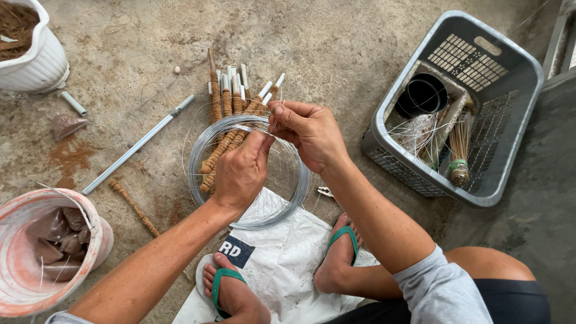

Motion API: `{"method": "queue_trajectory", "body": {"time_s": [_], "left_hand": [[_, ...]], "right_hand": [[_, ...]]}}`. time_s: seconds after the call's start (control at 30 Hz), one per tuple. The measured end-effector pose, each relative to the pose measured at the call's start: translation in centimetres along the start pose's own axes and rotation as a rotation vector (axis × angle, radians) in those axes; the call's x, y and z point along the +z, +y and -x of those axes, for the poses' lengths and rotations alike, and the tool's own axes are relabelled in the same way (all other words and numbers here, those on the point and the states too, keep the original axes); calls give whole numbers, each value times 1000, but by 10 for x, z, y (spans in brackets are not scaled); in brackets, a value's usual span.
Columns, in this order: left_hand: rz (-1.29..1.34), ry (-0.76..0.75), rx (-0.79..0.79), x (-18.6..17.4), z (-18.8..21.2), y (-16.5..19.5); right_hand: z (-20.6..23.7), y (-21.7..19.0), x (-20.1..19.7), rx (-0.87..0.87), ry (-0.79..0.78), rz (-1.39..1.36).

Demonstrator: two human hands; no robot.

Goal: The person sits on the floor and uses pliers to cut and bend thin metal wire. They form loops and attach the wire to small white plastic pieces, then place the finished components into a nearby basket.

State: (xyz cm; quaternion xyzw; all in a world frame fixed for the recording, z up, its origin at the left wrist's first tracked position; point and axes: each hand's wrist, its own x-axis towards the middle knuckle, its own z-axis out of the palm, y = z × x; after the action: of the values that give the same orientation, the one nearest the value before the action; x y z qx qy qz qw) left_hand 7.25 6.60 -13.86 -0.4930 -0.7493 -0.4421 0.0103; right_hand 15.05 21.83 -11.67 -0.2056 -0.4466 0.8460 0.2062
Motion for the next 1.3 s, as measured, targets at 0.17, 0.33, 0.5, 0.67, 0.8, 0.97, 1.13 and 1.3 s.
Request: {"method": "queue_trajectory", "body": {"time_s": [0.17,0.33,0.5,0.67,0.8,0.97,1.13,1.3], "left_hand": [[20,2,12,3,1,-3],[41,10,32,4,3,-4],[58,-37,-10,5,3,-6],[70,-46,-26,7,5,-7],[95,-57,-72,6,3,-6],[125,-25,-69,1,-1,-2],[203,-15,-83,-3,-6,0],[295,-129,-142,-2,-8,-5]], "right_hand": [[1,3,0,-61,2,22],[1,4,-2,-64,-1,38],[0,2,-4,-34,15,76],[-1,1,-5,-26,2,58],[-2,2,-5,-24,16,73],[-3,2,-5,-50,-16,45],[-2,-3,-9,-32,-84,-22],[-6,-11,-17,-25,-136,-109]]}}
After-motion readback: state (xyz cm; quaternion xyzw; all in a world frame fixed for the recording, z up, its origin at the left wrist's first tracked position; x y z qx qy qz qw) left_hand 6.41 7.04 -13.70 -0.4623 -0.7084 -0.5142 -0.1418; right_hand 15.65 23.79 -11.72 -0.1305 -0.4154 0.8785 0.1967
